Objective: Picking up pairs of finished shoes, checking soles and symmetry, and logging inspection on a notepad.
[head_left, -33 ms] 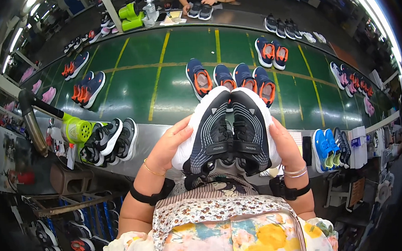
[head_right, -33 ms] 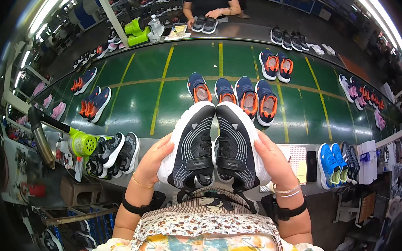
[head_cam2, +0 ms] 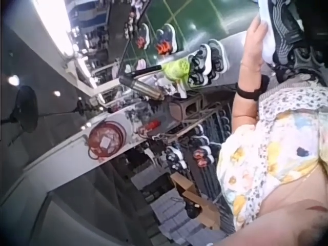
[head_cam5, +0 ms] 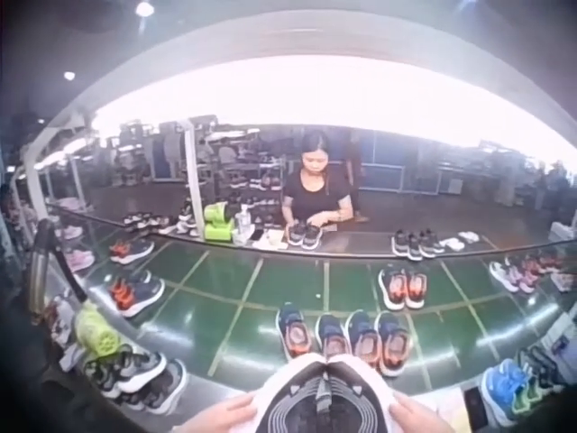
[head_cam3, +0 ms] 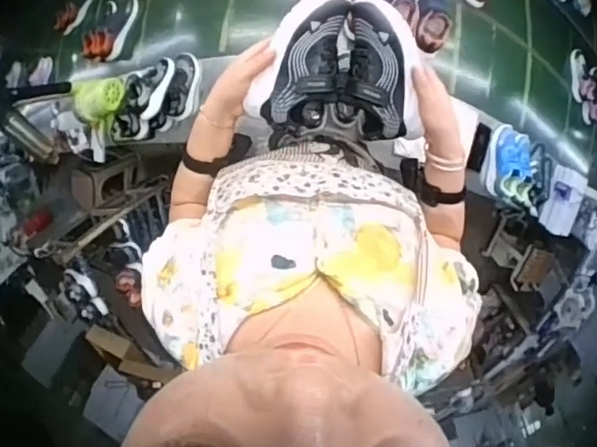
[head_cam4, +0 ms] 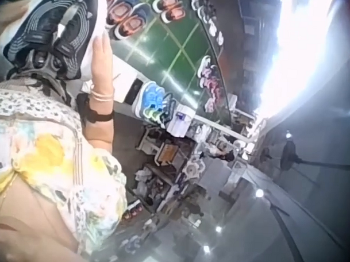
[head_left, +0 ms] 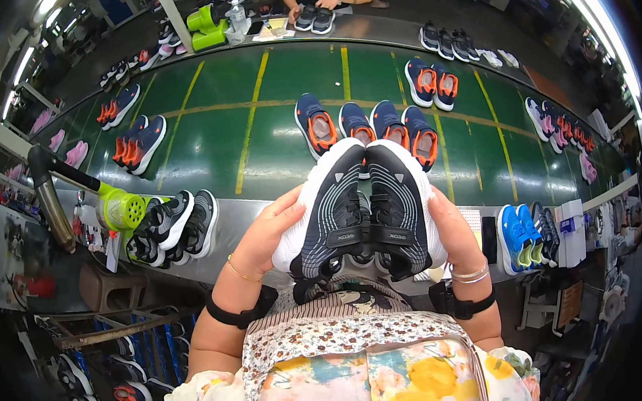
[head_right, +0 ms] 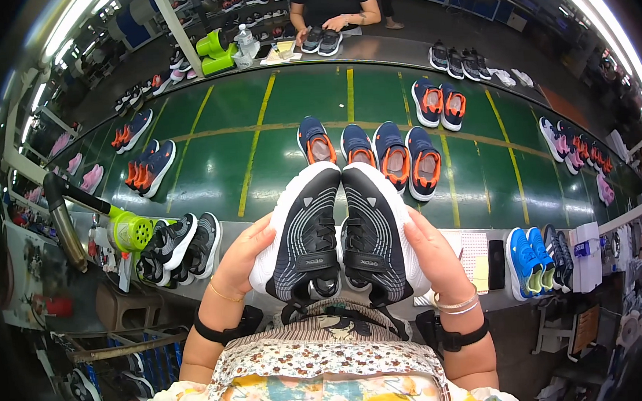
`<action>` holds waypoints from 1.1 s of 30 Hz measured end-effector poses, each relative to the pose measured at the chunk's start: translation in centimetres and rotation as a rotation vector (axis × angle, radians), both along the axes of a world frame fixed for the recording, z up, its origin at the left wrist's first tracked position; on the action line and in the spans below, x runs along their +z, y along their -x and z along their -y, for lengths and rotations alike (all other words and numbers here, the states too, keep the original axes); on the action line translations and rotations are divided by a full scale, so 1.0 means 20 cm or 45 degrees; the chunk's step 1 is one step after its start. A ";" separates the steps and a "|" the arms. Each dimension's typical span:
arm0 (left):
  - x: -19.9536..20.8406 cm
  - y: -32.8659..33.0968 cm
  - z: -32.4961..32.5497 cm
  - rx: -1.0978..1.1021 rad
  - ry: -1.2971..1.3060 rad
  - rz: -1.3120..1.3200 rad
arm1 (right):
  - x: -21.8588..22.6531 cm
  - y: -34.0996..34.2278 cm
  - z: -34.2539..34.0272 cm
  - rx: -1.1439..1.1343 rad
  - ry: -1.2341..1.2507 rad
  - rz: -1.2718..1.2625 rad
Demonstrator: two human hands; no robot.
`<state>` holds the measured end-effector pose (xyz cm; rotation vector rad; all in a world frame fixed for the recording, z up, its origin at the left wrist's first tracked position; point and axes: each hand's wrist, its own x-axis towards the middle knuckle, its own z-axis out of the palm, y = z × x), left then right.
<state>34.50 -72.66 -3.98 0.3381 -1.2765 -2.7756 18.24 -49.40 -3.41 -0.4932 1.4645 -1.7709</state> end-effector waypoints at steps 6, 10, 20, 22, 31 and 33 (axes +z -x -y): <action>-0.03 0.02 0.00 -0.018 -0.005 0.012 | -0.02 0.00 0.01 0.024 0.017 -0.039; -0.05 0.03 0.00 -0.003 0.028 0.021 | -0.03 0.01 0.02 0.020 -0.001 -0.110; -0.05 0.05 0.00 -0.009 0.083 0.043 | -0.02 0.00 0.03 0.006 -0.024 -0.122; -0.08 0.05 0.01 -0.015 0.068 0.002 | -0.05 0.01 0.02 0.007 -0.019 -0.149; -0.34 0.10 -0.03 -0.225 -0.162 -0.179 | -0.33 -0.08 0.06 0.309 0.364 0.411; -0.30 0.12 -0.07 -0.347 -0.329 -0.283 | -0.34 -0.09 0.08 0.306 0.368 0.426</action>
